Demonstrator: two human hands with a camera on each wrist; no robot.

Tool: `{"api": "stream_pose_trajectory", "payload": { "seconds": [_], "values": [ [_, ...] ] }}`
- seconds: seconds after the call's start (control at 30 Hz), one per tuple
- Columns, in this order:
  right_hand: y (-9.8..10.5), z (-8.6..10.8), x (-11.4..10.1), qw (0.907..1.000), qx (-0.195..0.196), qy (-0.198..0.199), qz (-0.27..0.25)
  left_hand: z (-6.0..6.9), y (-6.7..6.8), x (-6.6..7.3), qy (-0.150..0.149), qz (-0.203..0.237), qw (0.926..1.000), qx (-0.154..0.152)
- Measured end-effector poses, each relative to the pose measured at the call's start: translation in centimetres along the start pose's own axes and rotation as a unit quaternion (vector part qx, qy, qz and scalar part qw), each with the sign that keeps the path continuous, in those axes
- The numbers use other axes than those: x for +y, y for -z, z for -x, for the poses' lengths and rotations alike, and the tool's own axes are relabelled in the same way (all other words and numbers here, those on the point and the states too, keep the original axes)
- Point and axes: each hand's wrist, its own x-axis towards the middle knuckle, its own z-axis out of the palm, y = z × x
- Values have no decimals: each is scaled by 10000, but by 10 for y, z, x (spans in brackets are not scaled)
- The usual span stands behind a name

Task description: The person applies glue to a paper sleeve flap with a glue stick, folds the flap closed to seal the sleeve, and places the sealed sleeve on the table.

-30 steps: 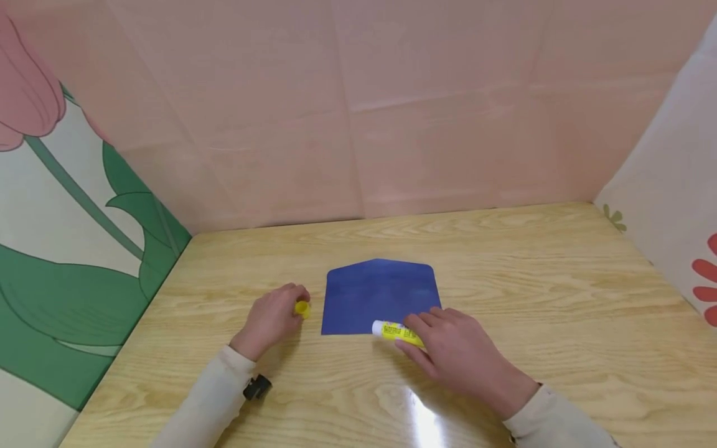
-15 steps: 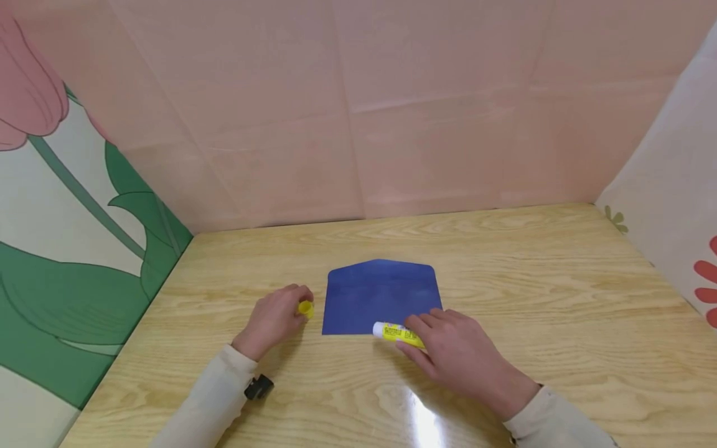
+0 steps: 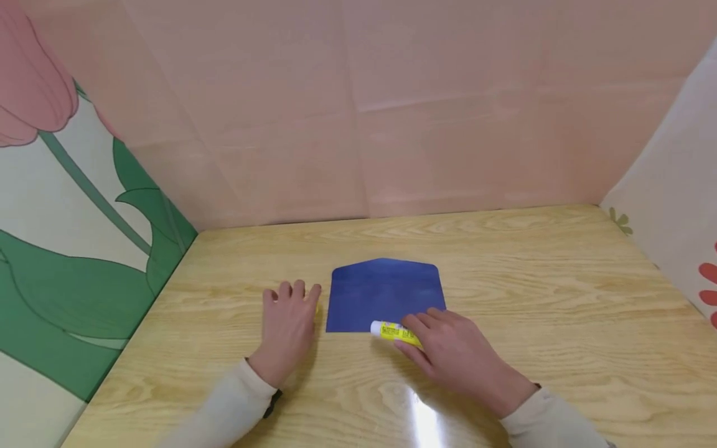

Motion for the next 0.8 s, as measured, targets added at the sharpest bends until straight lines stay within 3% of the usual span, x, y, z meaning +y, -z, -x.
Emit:
{"api": "stream_pose_trajectory", "payload": {
  "seconds": [0.07,0.17,0.4,0.5,0.63,0.8],
  "values": [
    [-1,-1,0,9999,-67,-69,-67,3,1,11,-196,-191,9987,432],
    [-2,-1,1,9989,-238,-322,-239,5,1,22,-505,-138,9947,885],
    [0,-3,1,9922,-557,-838,-733,9,4,37,-1339,107,9835,1210],
    [1,-5,0,9897,-615,-927,-899,12,4,42,-1503,631,9803,1113],
    [1,-6,-2,9850,-752,-1036,-1158,11,6,41,-1369,1651,9736,787],
    [0,-7,-5,9841,-615,-830,-1443,8,10,36,-1459,2801,9480,383]
  ]
}}
